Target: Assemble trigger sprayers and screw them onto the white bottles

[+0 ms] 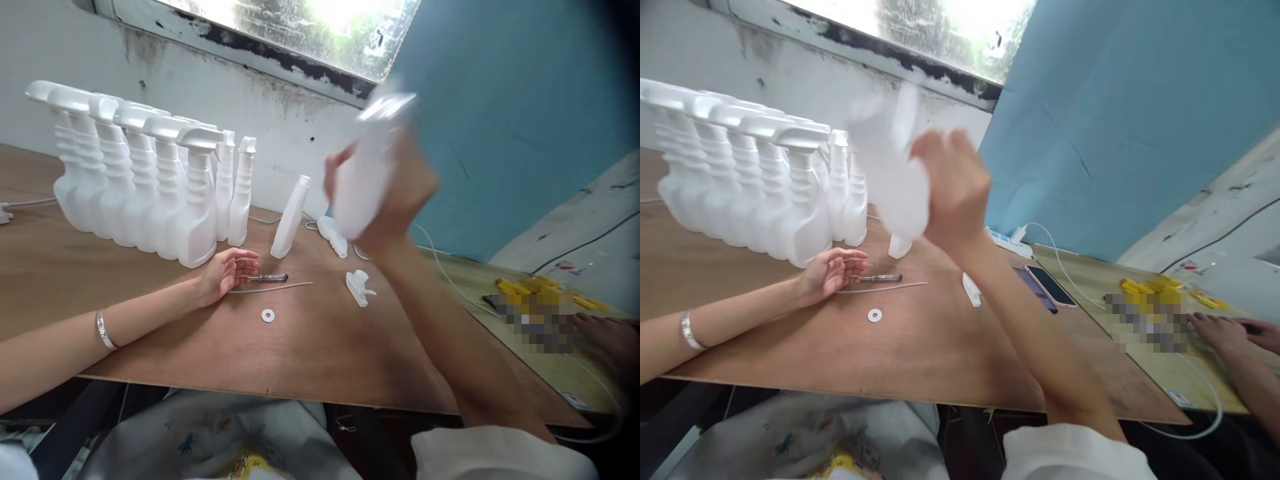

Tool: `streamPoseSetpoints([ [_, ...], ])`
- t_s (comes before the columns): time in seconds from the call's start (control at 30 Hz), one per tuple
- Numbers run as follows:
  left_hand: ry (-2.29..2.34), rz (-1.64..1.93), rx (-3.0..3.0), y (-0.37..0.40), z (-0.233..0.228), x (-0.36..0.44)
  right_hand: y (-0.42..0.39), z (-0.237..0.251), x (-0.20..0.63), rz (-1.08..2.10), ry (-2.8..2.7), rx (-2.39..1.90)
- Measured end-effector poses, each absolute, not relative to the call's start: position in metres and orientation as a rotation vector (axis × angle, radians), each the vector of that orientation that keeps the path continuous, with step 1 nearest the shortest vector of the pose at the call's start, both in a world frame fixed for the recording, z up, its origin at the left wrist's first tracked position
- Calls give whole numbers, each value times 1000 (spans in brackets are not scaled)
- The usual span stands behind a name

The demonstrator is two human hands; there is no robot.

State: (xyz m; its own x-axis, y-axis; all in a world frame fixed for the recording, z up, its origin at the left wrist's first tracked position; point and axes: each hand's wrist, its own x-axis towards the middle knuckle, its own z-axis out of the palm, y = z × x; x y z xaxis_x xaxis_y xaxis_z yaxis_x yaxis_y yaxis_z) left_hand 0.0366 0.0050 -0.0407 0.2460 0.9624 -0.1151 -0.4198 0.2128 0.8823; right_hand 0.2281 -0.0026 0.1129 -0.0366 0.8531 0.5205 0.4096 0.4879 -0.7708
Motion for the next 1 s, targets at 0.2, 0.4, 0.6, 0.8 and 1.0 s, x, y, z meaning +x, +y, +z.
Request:
streamPoseSetpoints([
  [0.2,542,934,1004,-6,-34,41,5,33,217,-676,-2502,-1108],
  [0.4,716,930,1045,-11,-36,47,1,-2,204,-586,-2562,-1177],
  [0.6,827,983,938,1,-37,40,-6,-28,220,-298,-2371,-1073],
  [0.8,818,865,1064,-2,-42,42,-9,-50,232,-214,-2324,-1091],
  [1.0,868,816,1246,-7,-44,45,-15,-59,231,-401,-2305,-957],
])
